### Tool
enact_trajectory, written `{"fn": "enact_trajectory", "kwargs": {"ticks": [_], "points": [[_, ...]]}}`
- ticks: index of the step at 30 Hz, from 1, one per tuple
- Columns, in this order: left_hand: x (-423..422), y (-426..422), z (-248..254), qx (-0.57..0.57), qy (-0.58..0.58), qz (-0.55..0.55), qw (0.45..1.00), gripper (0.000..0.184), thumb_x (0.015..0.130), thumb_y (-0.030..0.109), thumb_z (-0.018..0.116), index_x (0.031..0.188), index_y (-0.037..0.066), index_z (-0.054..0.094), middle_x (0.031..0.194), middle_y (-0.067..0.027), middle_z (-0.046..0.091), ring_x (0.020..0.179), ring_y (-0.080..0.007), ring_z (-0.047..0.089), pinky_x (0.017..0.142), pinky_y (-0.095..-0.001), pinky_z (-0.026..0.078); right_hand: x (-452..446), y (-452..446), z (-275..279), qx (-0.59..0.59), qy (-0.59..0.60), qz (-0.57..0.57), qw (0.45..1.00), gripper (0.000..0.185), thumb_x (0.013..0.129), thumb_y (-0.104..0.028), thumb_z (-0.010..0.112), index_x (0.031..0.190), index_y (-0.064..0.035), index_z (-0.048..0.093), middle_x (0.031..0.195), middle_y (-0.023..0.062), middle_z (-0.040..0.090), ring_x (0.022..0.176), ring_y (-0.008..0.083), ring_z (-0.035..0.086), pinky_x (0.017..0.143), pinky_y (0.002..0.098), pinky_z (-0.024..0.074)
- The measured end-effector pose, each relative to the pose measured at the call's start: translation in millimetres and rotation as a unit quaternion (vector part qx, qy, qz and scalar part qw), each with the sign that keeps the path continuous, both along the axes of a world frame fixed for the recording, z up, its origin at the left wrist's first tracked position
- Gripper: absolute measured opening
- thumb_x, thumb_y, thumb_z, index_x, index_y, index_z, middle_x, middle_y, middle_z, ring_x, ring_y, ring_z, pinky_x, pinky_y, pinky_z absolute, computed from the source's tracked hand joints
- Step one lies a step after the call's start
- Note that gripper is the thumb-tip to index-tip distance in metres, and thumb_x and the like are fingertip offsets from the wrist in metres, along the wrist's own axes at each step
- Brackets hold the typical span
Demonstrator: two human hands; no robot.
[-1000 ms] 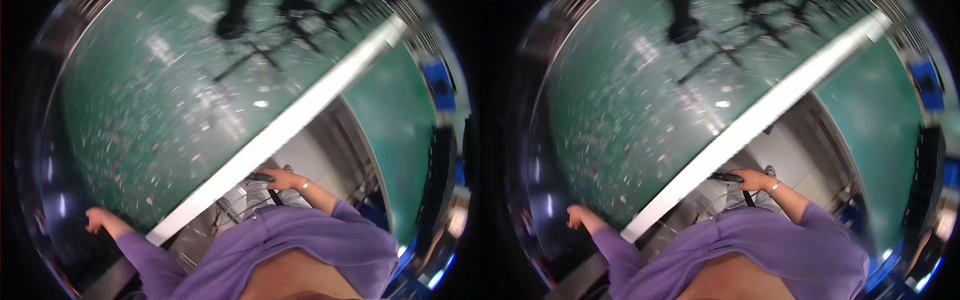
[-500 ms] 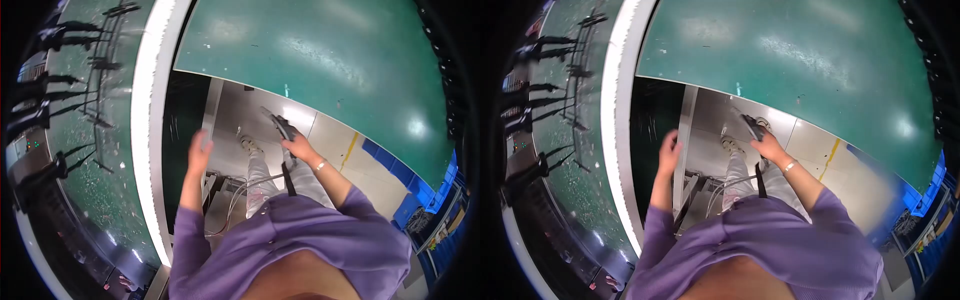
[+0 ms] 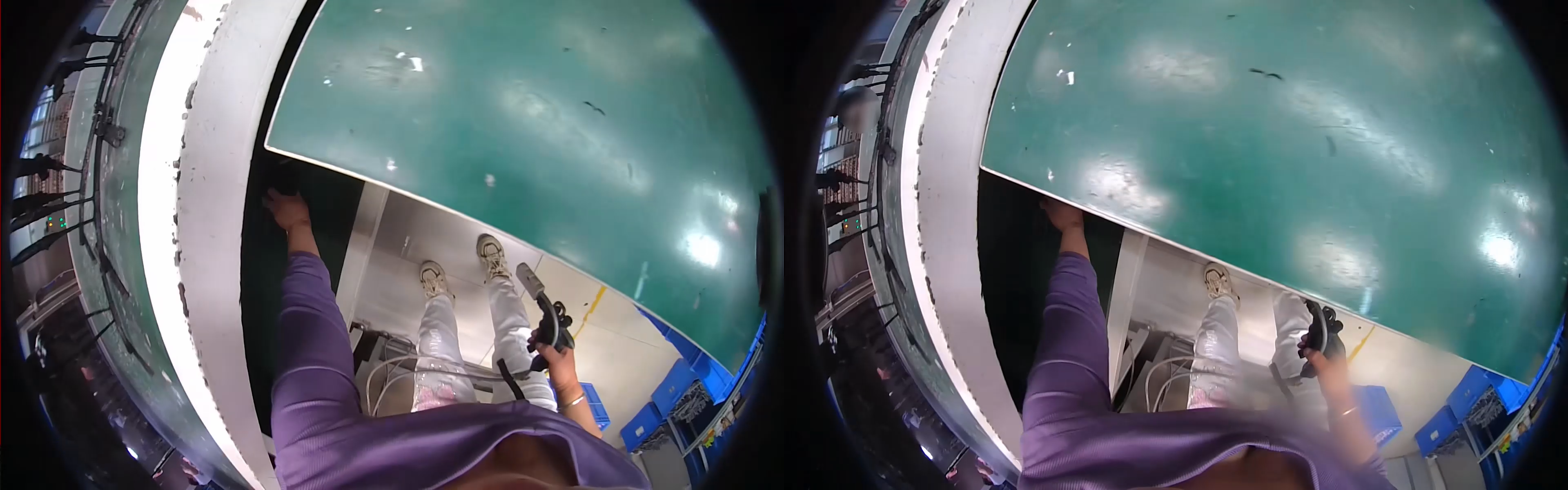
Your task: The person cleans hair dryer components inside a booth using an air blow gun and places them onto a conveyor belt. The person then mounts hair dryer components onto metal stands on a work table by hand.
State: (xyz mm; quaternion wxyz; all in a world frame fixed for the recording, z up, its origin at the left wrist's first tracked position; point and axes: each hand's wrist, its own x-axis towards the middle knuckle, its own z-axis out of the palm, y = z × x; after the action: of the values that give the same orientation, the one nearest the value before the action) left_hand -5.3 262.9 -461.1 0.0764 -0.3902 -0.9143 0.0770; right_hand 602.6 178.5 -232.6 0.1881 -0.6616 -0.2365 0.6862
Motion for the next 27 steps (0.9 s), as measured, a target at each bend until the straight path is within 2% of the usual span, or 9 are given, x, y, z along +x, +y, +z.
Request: {"fn": "enact_trajectory", "kwargs": {"ticks": [4,7,9,12,16,19,20,25,27], "points": [[19,3,29,0.039,0.019,-0.075,0.996,0.04,0.078,0.016,0.058,0.115,0.002,0.053,0.106,-0.0237,0.053,0.104,-0.0404,0.049,0.087,-0.0439,0.042,-17,-5,6,-0.022,-0.043,0.044,0.998,0.026,0.078,-0.005,0.059,0.103,-0.0001,0.058,0.089,0.0062,0.064,0.084,0.0157,0.06,0.075,0.0278,0.0464],[70,-49,54,0.26,-0.144,-0.059,0.953,0.049,0.074,0.015,0.063,0.117,-0.004,0.05,0.111,-0.0252,0.053,0.103,-0.0414,0.05,0.092,-0.0427,0.04,-23,-7,16,-0.042,-0.033,0.039,0.998,0.026,0.078,-0.009,0.06,0.102,-0.0001,0.061,0.091,0.0066,0.065,0.084,0.0161,0.061,0.076,0.0288,0.0459],[141,-78,133,0.212,-0.347,0.109,0.907,0.056,0.072,0.013,0.068,0.12,-0.007,0.047,0.123,-0.0272,0.048,0.117,-0.0395,0.044,0.099,-0.0423,0.036,-25,-10,14,0.0,-0.024,0.009,1.0,0.021,0.077,-0.009,0.063,0.097,-0.0009,0.061,0.086,0.0057,0.063,0.079,0.0146,0.06,0.071,0.0274,0.0458],[220,-156,206,0.259,-0.521,0.13,0.803,0.041,0.069,0.001,0.06,0.109,-0.006,0.054,0.097,-0.0177,0.062,0.091,-0.0255,0.059,0.084,-0.0331,0.044,-26,4,32,0.005,-0.025,0.035,0.999,0.018,0.075,-0.011,0.065,0.091,-0.0025,0.061,0.083,0.0047,0.062,0.071,0.0131,0.058,0.065,0.0277,0.0465],[301,-207,356,0.126,-0.58,0.101,0.798,0.033,0.074,0.008,0.062,0.105,-0.003,0.055,0.095,-0.0158,0.061,0.089,-0.0249,0.057,0.083,-0.0342,0.043,-11,9,4,0.012,-0.04,0.106,0.994,0.02,0.074,-0.019,0.065,0.086,-0.0026,0.061,0.073,0.0051,0.061,0.066,0.0141,0.058,0.061,0.0284,0.0465],[303,-233,358,0.018,-0.438,-0.021,0.899,0.051,0.079,0.03,0.064,0.119,0.003,0.051,0.112,-0.0152,0.056,0.1,-0.0324,0.052,0.093,-0.042,0.039,5,31,-30,0.026,-0.03,0.219,0.975,0.027,0.072,-0.023,0.065,0.087,-0.0013,0.06,0.074,0.0074,0.063,0.066,0.0169,0.058,0.062,0.0301,0.0472],[280,-222,348,0.187,-0.518,-0.022,0.834,0.042,0.082,0.021,0.06,0.119,0.003,0.051,0.115,-0.0145,0.056,0.101,-0.0282,0.055,0.088,-0.0389,0.044,12,36,-38,0.018,-0.027,0.268,0.963,0.03,0.071,-0.024,0.065,0.089,-0.001,0.06,0.077,0.0082,0.063,0.068,0.0175,0.059,0.063,0.0304,0.0474],[364,6,576,0.293,-0.231,-0.297,0.879,0.042,0.077,0.004,0.06,0.119,-0.001,0.052,0.118,-0.0195,0.054,0.109,-0.0333,0.053,0.093,-0.0339,0.042,46,55,7,0.072,0.229,0.223,0.945,0.036,0.07,-0.012,0.068,0.105,-0.0082,0.06,0.09,0.0018,0.064,0.083,0.0108,0.058,0.078,0.0259,0.0464],[405,91,626,0.285,-0.088,-0.408,0.863,0.035,0.075,0.002,0.06,0.11,0.004,0.056,0.12,-0.0174,0.053,0.103,-0.0355,0.056,0.086,-0.0375,0.046,65,52,8,0.064,0.176,0.325,0.927,0.043,0.071,-0.012,0.068,0.112,-0.0092,0.057,0.095,0.0019,0.064,0.089,0.0113,0.057,0.082,0.0265,0.0452]]}}
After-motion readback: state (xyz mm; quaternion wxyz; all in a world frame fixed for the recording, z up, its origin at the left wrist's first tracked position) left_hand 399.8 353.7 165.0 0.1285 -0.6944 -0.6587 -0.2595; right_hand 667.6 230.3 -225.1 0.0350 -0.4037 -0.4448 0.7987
